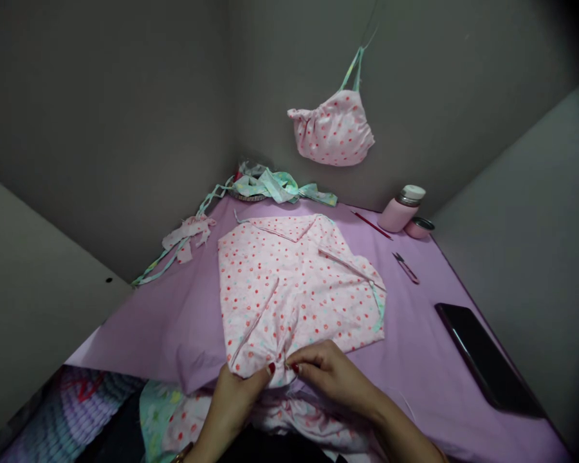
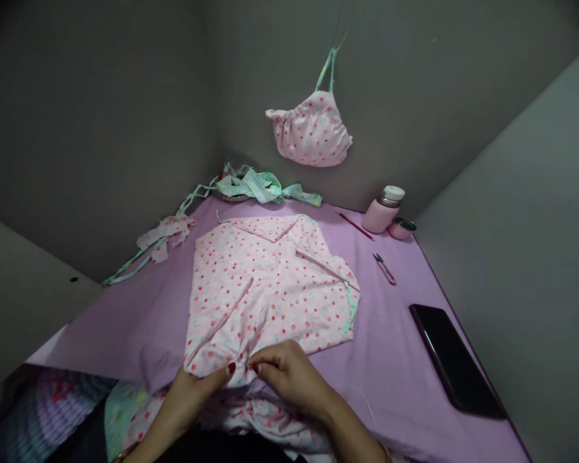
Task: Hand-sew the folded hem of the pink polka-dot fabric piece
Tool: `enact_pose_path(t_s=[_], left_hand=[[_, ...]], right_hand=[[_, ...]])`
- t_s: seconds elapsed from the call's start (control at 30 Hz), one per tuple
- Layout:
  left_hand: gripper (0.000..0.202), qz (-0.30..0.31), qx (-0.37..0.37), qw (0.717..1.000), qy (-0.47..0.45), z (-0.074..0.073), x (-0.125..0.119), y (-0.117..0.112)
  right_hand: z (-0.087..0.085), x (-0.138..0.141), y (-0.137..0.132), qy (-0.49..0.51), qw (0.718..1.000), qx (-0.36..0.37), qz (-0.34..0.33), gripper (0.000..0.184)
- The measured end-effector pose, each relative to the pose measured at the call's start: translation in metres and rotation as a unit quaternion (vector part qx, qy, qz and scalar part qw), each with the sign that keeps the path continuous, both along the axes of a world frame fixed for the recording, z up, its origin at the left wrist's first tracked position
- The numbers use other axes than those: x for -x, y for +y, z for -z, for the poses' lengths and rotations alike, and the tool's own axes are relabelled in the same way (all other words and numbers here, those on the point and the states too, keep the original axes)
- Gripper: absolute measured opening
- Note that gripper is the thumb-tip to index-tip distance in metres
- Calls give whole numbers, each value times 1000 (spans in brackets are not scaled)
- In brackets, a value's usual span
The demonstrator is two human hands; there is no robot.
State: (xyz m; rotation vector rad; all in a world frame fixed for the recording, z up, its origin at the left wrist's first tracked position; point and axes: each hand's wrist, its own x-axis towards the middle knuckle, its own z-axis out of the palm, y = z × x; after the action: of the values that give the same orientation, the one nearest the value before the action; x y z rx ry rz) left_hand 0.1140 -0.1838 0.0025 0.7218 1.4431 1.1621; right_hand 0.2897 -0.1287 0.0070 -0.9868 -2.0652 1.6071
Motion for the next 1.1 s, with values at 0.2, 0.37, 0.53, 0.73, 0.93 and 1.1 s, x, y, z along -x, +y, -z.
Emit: enact_pose_path(t_s=[0.2, 0.37, 0.53, 0.73, 0.93, 1.1], left_hand=[[30, 1, 6, 1000, 14, -5, 1, -1], [30, 6, 0, 999, 35, -3, 2, -2], [22, -5, 13, 997, 77, 3, 1, -3], [26, 16, 7, 998, 63, 3, 2, -3], [38, -10, 0, 1000, 13, -2, 1, -1], [37, -8, -4, 1000, -18, -5, 1, 0]], right_hand=[[-7, 1, 1, -57, 998, -37, -17, 26], [-18, 7, -3, -149, 982, -112, -23, 29], [-27, 18, -10, -246, 950, -194, -18, 26], [-19, 23, -17, -265, 940, -216, 7, 26], [-3, 16, -21, -107, 984, -108, 90, 27], [3, 13, -18, -35, 992, -51, 113, 23]])
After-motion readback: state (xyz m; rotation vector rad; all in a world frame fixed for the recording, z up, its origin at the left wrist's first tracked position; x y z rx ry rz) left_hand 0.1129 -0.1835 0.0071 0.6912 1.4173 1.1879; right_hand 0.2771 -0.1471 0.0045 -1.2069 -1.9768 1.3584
